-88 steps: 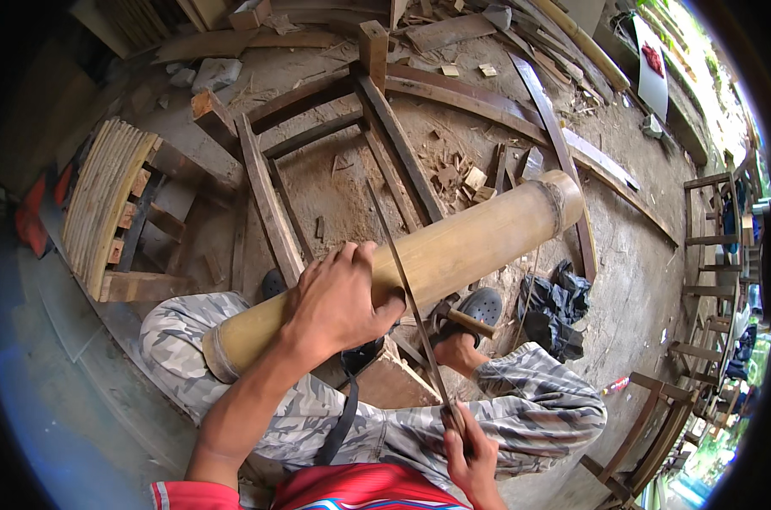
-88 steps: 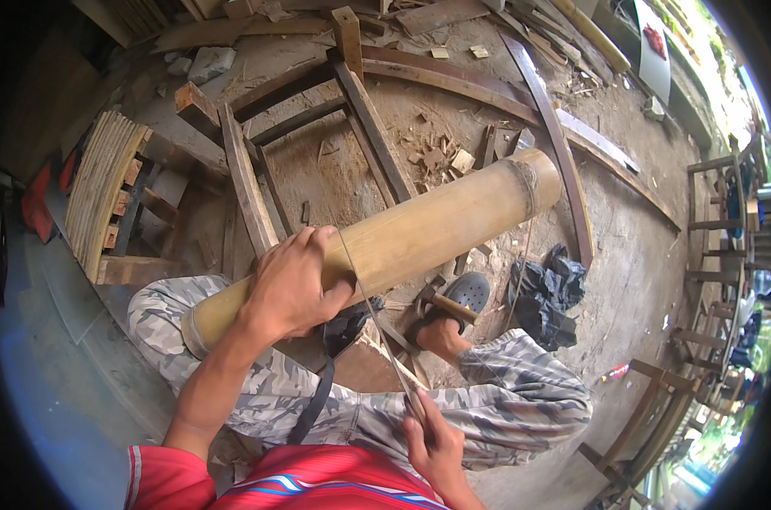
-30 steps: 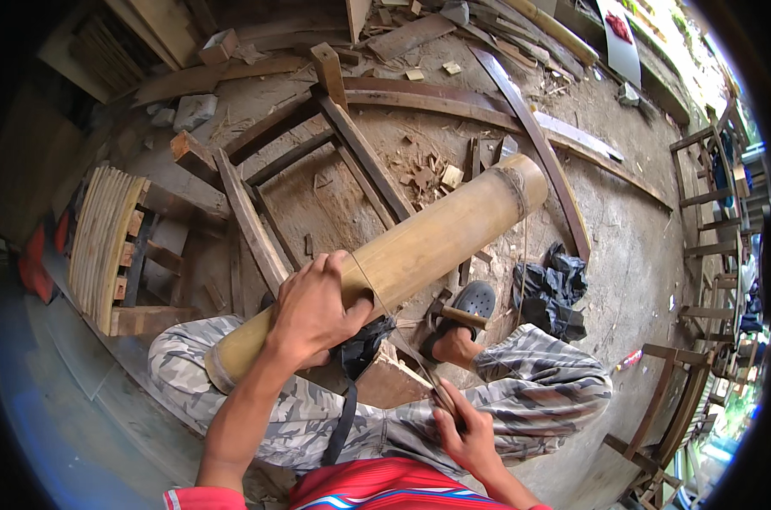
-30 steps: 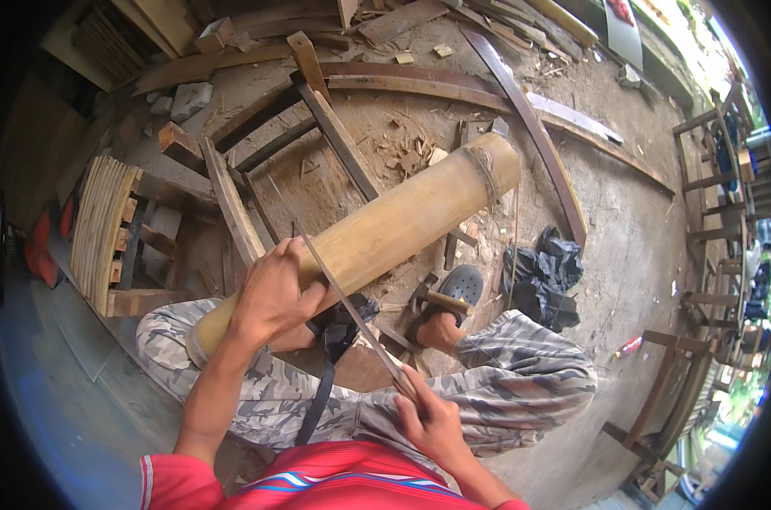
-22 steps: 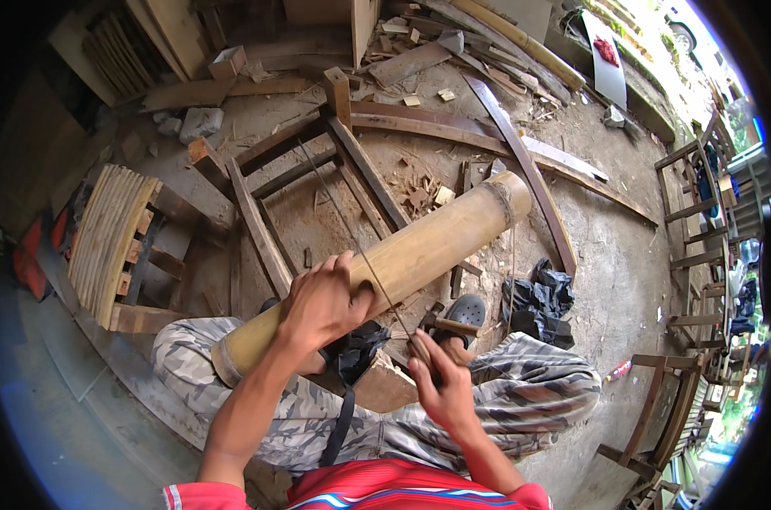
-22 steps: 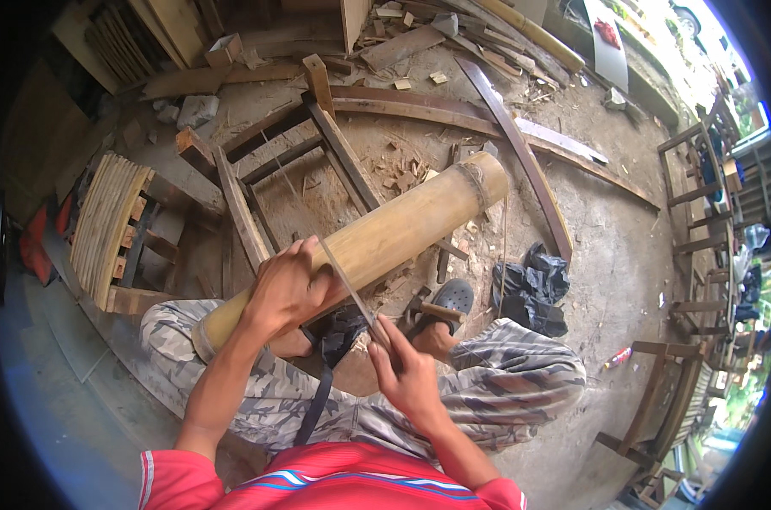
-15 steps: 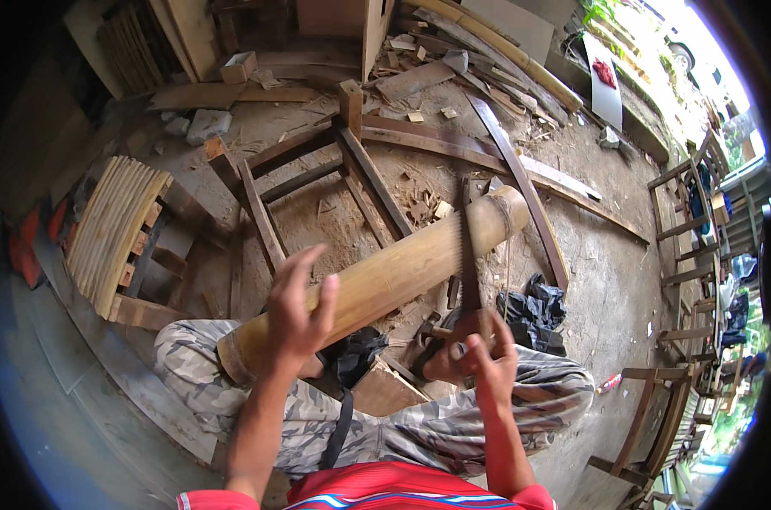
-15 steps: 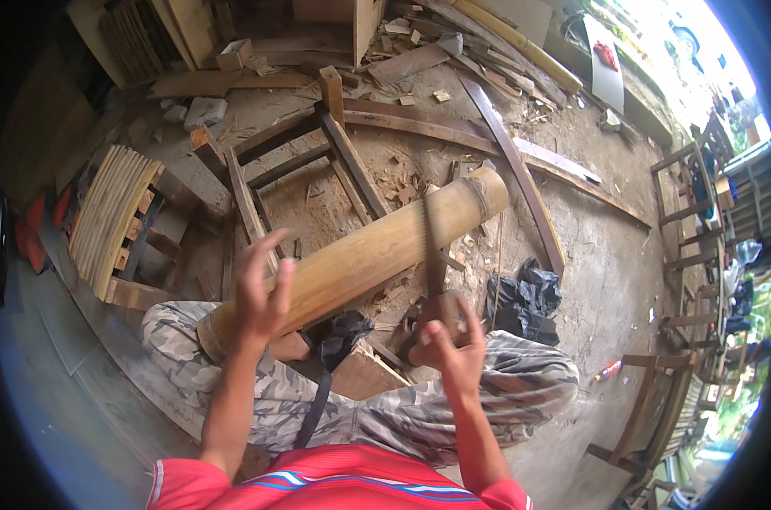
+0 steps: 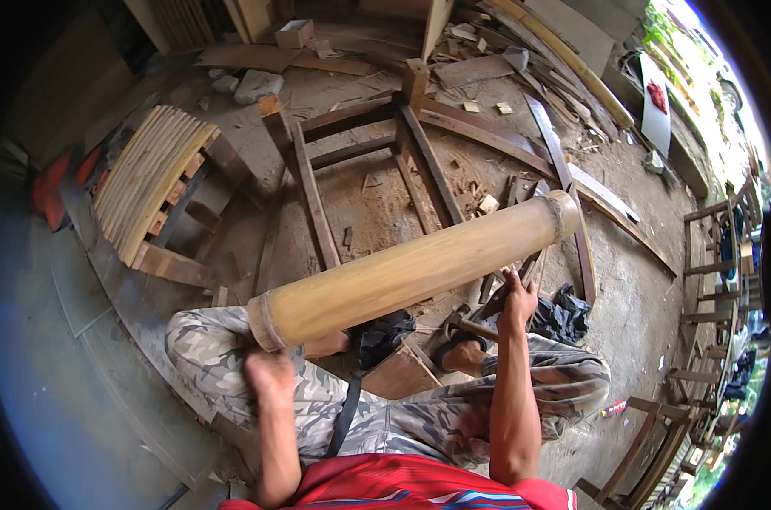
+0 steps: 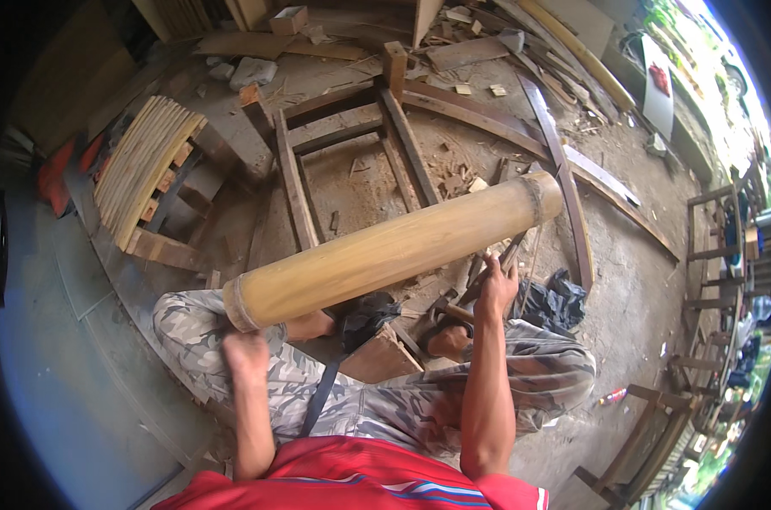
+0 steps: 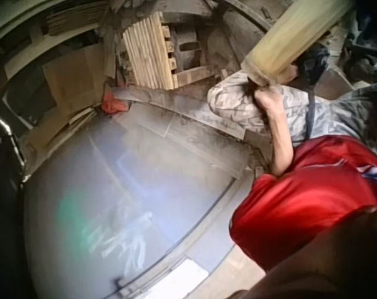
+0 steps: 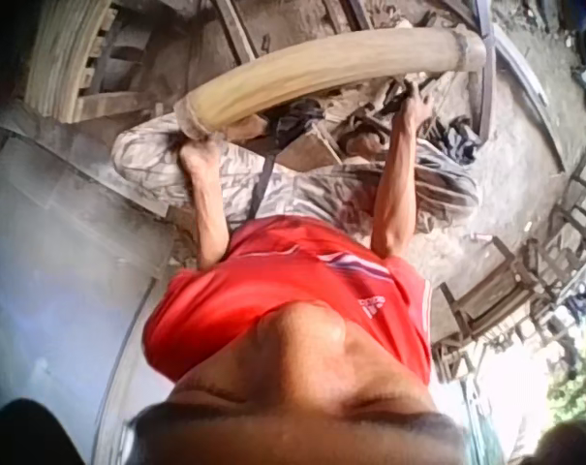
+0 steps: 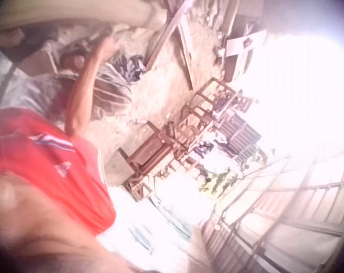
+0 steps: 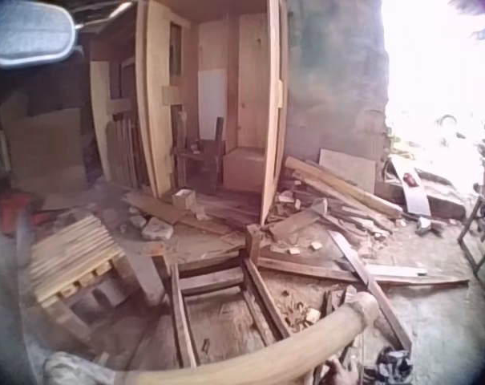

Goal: The person sits on the floor in a cluttered workshop and uses a hand saw to cut a cylindrical bamboo pole. They position the bamboo on a wooden frame, then repeatedly saw through it, rotating the pole as needed to continue the cut.

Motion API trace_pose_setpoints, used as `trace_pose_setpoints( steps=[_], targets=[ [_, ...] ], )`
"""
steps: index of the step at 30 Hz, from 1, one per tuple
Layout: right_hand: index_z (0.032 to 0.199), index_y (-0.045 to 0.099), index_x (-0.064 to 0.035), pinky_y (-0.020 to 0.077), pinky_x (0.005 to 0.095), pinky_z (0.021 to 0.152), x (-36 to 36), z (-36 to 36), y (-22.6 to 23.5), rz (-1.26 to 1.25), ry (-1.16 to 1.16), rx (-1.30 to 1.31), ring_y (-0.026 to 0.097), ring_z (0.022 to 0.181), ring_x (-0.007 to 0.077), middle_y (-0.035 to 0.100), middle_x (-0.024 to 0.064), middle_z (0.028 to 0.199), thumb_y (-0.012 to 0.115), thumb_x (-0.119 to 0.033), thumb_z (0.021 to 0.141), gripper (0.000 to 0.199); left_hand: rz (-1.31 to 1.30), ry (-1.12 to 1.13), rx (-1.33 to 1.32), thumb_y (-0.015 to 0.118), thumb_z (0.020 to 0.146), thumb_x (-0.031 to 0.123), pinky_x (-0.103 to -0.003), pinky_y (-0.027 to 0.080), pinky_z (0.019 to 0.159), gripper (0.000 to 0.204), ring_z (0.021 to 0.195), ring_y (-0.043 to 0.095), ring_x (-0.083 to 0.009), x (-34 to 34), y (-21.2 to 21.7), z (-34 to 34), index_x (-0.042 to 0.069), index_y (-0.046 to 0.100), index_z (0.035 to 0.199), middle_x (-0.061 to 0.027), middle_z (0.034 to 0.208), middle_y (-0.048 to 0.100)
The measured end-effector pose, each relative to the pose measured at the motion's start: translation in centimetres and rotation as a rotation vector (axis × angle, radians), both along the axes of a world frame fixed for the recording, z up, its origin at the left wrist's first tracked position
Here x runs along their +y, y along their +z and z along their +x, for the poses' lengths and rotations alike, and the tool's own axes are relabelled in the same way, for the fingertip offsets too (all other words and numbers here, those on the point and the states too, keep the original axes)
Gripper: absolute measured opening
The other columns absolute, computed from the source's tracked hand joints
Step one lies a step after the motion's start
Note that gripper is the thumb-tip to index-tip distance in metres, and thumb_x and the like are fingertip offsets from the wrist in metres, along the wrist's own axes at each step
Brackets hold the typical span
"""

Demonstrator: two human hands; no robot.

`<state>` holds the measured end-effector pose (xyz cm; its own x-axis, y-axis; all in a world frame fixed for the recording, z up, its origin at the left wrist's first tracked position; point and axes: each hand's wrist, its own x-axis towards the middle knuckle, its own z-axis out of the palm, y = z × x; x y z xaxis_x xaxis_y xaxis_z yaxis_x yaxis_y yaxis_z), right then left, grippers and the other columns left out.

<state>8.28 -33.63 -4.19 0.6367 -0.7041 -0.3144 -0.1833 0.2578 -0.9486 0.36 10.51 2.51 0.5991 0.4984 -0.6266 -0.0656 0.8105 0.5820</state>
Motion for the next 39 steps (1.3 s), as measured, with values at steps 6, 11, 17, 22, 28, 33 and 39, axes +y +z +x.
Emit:
trace_pose_setpoints(
  steps=[6,11,17,22,28,33,39],
  targets=[
    [0.134,0.058,0.0041,0.0531,0.0264,0.067,-0.3,3.7,-6.1,-0.08,-0.036,-0.145,0.066,0.085,0.0129,0.07,0.0101,0.107,0.075,-0.01,0.094,0.046,-0.43,-0.309,0.414,0.044,0.104,0.049,-0.053,0.02,0.127,0.063,0.153,0.031,-0.0281,-4.9,-9.1,2.7,0.011,0.044,0.154,-0.012,0.162,0.041],
    [0.136,0.059,0.0053,0.0536,0.0298,0.076,-1.0,4.4,-8.1,-0.265,0.021,-0.02,0.067,0.09,0.0181,0.072,0.0116,0.106,0.076,-0.015,0.091,0.052,-0.234,-0.605,-0.042,0.046,0.107,0.046,-0.051,0.035,0.118,0.053,0.142,0.045,-0.0296,-7.0,-15.7,5.6,0.012,0.049,0.148,-0.0114,0.152,0.051],
    [0.114,0.068,-0.0019,0.0499,0.0301,0.061,1.5,4.6,-7.2,-0.109,0.062,0.012,0.062,0.068,0.0146,0.07,0.0042,0.087,0.073,-0.018,0.095,0.025,-0.164,-0.512,-0.438,0.048,0.109,0.042,-0.049,0.05,0.109,0.044,0.131,0.058,-0.0317,-6.8,-15.6,5.5,0.013,0.053,0.142,-0.0117,0.143,0.061],
    [0.104,0.068,-0.0045,0.0458,0.0286,0.053,1.3,3.8,-8.6,-0.473,0.195,0.183,0.059,0.06,0.0135,0.067,0.0036,0.076,0.072,-0.021,0.095,0.019,-0.45,-0.321,-0.277,0.048,0.108,0.046,-0.057,0.053,0.103,0.046,0.129,0.059,-0.0329,-2.6,-17.9,6.6,0.013,0.056,0.14,-0.0118,0.138,0.064],
    [0.123,0.066,0.0003,0.053,0.041,0.085,9.4,3.2,-5.4,-0.318,0.138,0.181,0.071,0.097,0.0295,0.075,0.0176,0.109,0.069,-0.032,0.096,0.042,-0.352,-0.508,-0.175,0.057,0.098,0.059,-0.048,0.053,0.078,0.045,0.106,0.064,-0.0264,6.8,-20.1,8.5,0.022,0.063,0.123,-0.0039,0.121,0.069],
    [0.11,0.066,-0.0004,0.051,0.0359,0.07,6.7,2.8,-7.9,-0.559,-0.103,0.094,0.064,0.075,0.0206,0.072,0.0112,0.088,0.066,-0.03,0.098,0.032,-0.2,-0.4,0.114,0.058,0.097,0.059,-0.049,0.05,0.077,0.041,0.104,0.06,-0.0217,-0.5,-13.4,11.0,0.024,0.063,0.119,-0.0015,0.112,0.068],
    [0.112,0.065,0.001,0.0466,0.0304,0.061,7.6,2.9,-5.8,-0.331,0.051,-0.03,0.058,0.067,0.0141,0.069,0.0072,0.086,0.067,-0.022,0.1,0.026,-0.15,-0.136,0.336,0.055,0.102,0.054,-0.048,0.047,0.089,0.038,0.111,0.055,-0.0201,-2.2,-10.2,7.8,0.022,0.063,0.121,-0.0024,0.114,0.063]
  ],
)
